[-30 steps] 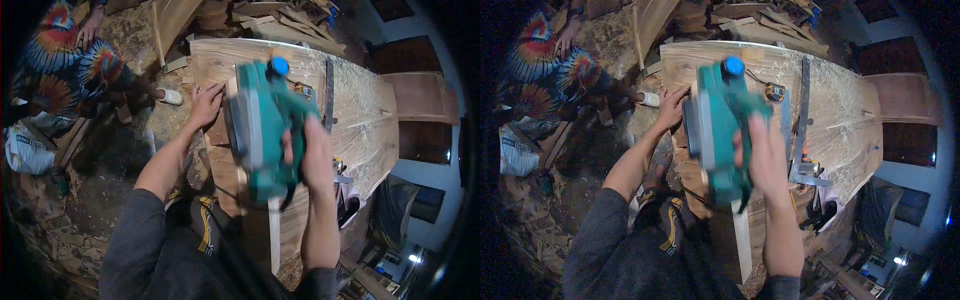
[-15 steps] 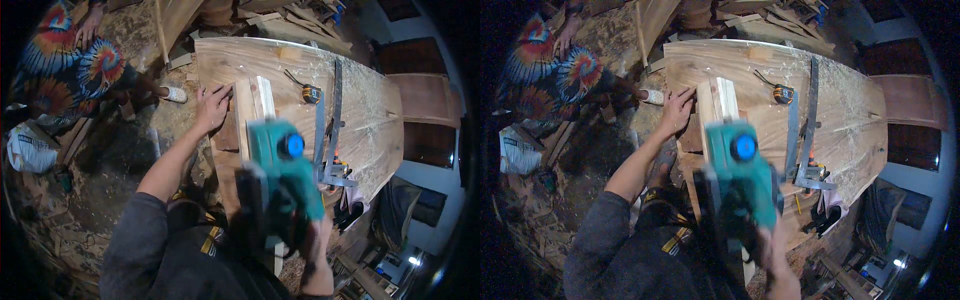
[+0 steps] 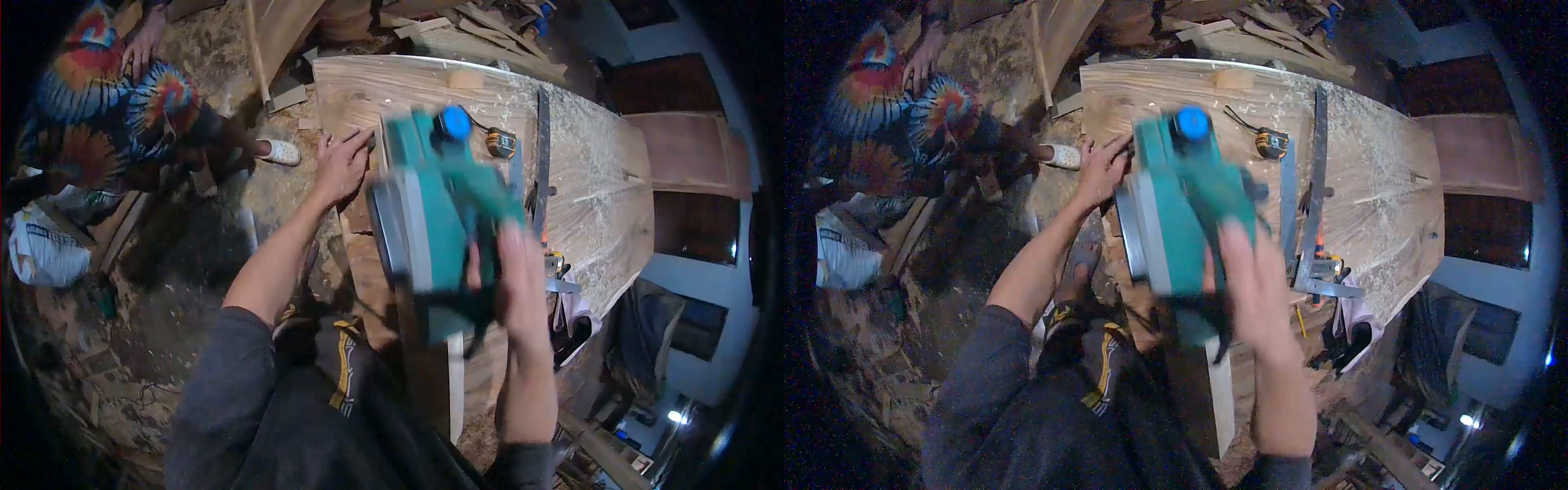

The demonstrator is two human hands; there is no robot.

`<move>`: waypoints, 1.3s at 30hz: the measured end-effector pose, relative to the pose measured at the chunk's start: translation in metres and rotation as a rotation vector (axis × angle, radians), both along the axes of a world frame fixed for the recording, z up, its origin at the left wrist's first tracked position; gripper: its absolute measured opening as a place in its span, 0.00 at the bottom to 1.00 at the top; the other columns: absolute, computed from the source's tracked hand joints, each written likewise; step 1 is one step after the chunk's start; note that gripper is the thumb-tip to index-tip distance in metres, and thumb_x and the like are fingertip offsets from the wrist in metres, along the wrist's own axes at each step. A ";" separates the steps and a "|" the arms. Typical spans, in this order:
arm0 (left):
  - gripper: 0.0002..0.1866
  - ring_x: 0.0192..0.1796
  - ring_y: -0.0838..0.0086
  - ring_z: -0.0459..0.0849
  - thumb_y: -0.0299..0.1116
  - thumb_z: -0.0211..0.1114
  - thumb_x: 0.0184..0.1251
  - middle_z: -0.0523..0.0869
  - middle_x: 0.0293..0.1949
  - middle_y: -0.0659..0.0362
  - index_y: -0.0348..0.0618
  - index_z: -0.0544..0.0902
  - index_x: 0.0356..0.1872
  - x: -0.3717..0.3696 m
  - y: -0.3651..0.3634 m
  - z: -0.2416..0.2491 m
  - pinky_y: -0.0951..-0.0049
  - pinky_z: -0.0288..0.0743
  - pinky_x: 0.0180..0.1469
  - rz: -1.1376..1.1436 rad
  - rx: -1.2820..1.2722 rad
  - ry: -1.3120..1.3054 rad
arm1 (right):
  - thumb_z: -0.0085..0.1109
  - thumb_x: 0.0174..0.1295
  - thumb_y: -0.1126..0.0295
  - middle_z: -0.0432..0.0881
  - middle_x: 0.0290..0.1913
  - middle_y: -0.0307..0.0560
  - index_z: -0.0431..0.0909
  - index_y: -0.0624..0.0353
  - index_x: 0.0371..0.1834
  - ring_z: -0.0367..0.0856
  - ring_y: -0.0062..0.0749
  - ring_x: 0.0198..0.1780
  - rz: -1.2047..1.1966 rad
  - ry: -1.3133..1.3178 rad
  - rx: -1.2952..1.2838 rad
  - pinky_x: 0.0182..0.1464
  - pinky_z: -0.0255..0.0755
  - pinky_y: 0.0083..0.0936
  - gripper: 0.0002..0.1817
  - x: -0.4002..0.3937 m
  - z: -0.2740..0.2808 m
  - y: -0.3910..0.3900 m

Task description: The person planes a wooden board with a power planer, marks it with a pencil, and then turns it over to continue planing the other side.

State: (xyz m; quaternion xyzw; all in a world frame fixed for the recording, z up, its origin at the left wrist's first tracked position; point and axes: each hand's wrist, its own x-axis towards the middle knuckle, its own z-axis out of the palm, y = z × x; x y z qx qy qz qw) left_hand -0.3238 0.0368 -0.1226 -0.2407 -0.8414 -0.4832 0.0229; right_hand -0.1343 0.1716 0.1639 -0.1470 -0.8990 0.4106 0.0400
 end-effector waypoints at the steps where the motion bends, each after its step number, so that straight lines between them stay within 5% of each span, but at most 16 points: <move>1: 0.22 0.64 0.58 0.77 0.35 0.54 0.69 0.83 0.58 0.50 0.55 0.79 0.64 0.000 0.000 0.004 0.46 0.50 0.73 0.001 -0.017 0.007 | 0.42 0.76 0.58 0.78 0.28 0.46 0.77 0.63 0.47 0.77 0.29 0.27 0.016 0.037 0.096 0.33 0.70 0.28 0.19 0.034 -0.001 -0.002; 3: 0.22 0.64 0.58 0.77 0.35 0.54 0.69 0.83 0.57 0.49 0.54 0.79 0.64 0.001 0.000 0.010 0.46 0.51 0.73 0.012 -0.033 0.006 | 0.46 0.73 0.53 0.82 0.38 0.51 0.74 0.64 0.55 0.81 0.39 0.39 -0.187 -0.464 -0.057 0.43 0.73 0.35 0.23 0.097 0.012 -0.007; 7: 0.23 0.64 0.57 0.76 0.34 0.54 0.67 0.84 0.55 0.47 0.52 0.79 0.63 0.004 -0.001 0.012 0.47 0.52 0.72 0.015 -0.012 -0.017 | 0.50 0.68 0.56 0.83 0.36 0.49 0.77 0.63 0.52 0.81 0.37 0.34 -0.043 -0.145 0.367 0.37 0.72 0.34 0.21 0.114 0.001 -0.011; 10: 0.23 0.63 0.57 0.77 0.32 0.55 0.65 0.84 0.54 0.45 0.49 0.81 0.61 0.001 -0.002 0.013 0.47 0.52 0.70 0.014 0.011 0.007 | 0.42 0.74 0.53 0.82 0.38 0.45 0.76 0.65 0.57 0.77 0.28 0.34 -0.131 -0.224 -0.067 0.36 0.70 0.28 0.26 0.049 0.010 -0.006; 16: 0.19 0.58 0.56 0.80 0.31 0.55 0.67 0.84 0.53 0.44 0.41 0.81 0.58 -0.031 -0.016 -0.019 0.55 0.67 0.64 -0.110 -0.168 -0.317 | 0.44 0.72 0.43 0.77 0.19 0.39 0.81 0.62 0.32 0.77 0.23 0.25 -0.077 0.035 -0.202 0.29 0.68 0.21 0.31 -0.145 -0.008 0.006; 20: 0.19 0.51 0.64 0.85 0.37 0.51 0.76 0.87 0.49 0.45 0.38 0.81 0.58 -0.065 -0.030 0.082 0.66 0.75 0.55 0.243 0.368 -0.087 | 0.62 0.61 0.51 0.84 0.28 0.50 0.78 0.67 0.44 0.83 0.30 0.27 0.001 -0.009 -0.162 0.34 0.77 0.30 0.25 -0.122 -0.011 0.019; 22: 0.22 0.42 0.66 0.87 0.45 0.56 0.74 0.88 0.42 0.53 0.37 0.81 0.57 -0.047 -0.019 0.156 0.63 0.79 0.45 0.046 0.336 0.148 | 0.64 0.55 0.65 0.86 0.39 0.49 0.77 0.62 0.53 0.84 0.33 0.38 0.025 0.055 -0.223 0.45 0.77 0.32 0.23 -0.066 -0.010 0.011; 24: 0.29 0.42 0.61 0.88 0.59 0.59 0.68 0.89 0.40 0.50 0.39 0.83 0.50 0.021 0.005 0.246 0.59 0.80 0.45 -0.119 -0.402 -0.349 | 0.60 0.57 0.69 0.84 0.45 0.51 0.75 0.62 0.57 0.82 0.34 0.47 -0.031 -0.033 -0.107 0.53 0.75 0.31 0.23 0.005 0.004 -0.003; 26: 0.34 0.38 0.55 0.88 0.68 0.58 0.61 0.88 0.34 0.50 0.43 0.82 0.43 0.079 0.016 0.248 0.54 0.81 0.41 -0.386 -0.494 0.045 | 0.64 0.57 0.72 0.82 0.49 0.51 0.74 0.60 0.60 0.81 0.36 0.51 -0.168 -0.187 -0.324 0.55 0.74 0.31 0.25 0.081 0.009 -0.016; 27: 0.36 0.37 0.54 0.88 0.72 0.56 0.59 0.87 0.32 0.51 0.45 0.82 0.43 0.103 0.021 0.235 0.54 0.81 0.39 -0.520 -0.491 0.109 | 0.65 0.57 0.74 0.81 0.51 0.51 0.74 0.59 0.61 0.81 0.36 0.53 -0.238 -0.209 -0.511 0.56 0.74 0.32 0.26 0.125 0.008 -0.020; 28: 0.31 0.34 0.54 0.87 0.67 0.61 0.58 0.86 0.29 0.51 0.46 0.81 0.42 0.125 0.022 0.232 0.53 0.78 0.34 -0.661 -0.442 0.100 | 0.63 0.58 0.76 0.82 0.52 0.47 0.74 0.60 0.62 0.80 0.34 0.55 0.001 -0.384 0.101 0.58 0.73 0.31 0.26 0.160 0.013 -0.019; 30: 0.25 0.36 0.55 0.86 0.59 0.65 0.56 0.86 0.31 0.53 0.46 0.83 0.38 0.156 0.021 0.181 0.54 0.78 0.37 -0.950 0.133 0.041 | 0.67 0.54 0.74 0.82 0.54 0.46 0.73 0.60 0.62 0.81 0.32 0.55 -0.515 -0.365 -0.785 0.59 0.74 0.30 0.29 0.237 0.004 -0.033; 31: 0.23 0.37 0.55 0.86 0.56 0.67 0.55 0.86 0.31 0.54 0.46 0.83 0.37 0.166 0.021 0.167 0.54 0.78 0.38 -1.056 0.322 0.045 | 0.68 0.53 0.73 0.83 0.55 0.46 0.73 0.60 0.62 0.81 0.31 0.55 -0.476 -0.413 -0.715 0.59 0.74 0.30 0.30 0.255 0.002 -0.029; 33: 0.21 0.38 0.55 0.85 0.54 0.69 0.53 0.86 0.33 0.54 0.46 0.84 0.36 0.171 0.030 0.177 0.54 0.78 0.39 -1.100 0.321 0.178 | 0.71 0.50 0.73 0.83 0.55 0.46 0.73 0.60 0.62 0.81 0.31 0.55 -0.381 -0.481 -0.568 0.58 0.74 0.30 0.32 0.275 0.003 -0.026; 36: 0.24 0.40 0.54 0.85 0.56 0.70 0.52 0.86 0.35 0.52 0.46 0.84 0.38 0.127 0.044 0.233 0.55 0.78 0.42 -1.446 -0.322 0.054 | 0.71 0.50 0.74 0.83 0.54 0.46 0.72 0.60 0.62 0.82 0.30 0.53 -0.271 -0.392 -0.478 0.56 0.75 0.31 0.32 0.242 0.016 -0.024; 39: 0.22 0.29 0.51 0.81 0.50 0.70 0.53 0.81 0.25 0.53 0.45 0.83 0.43 0.081 0.031 0.189 0.53 0.74 0.32 -0.998 0.262 0.209 | 0.68 0.54 0.74 0.83 0.53 0.46 0.73 0.60 0.60 0.83 0.33 0.50 -0.421 -0.301 -0.698 0.55 0.76 0.33 0.28 0.181 0.012 -0.031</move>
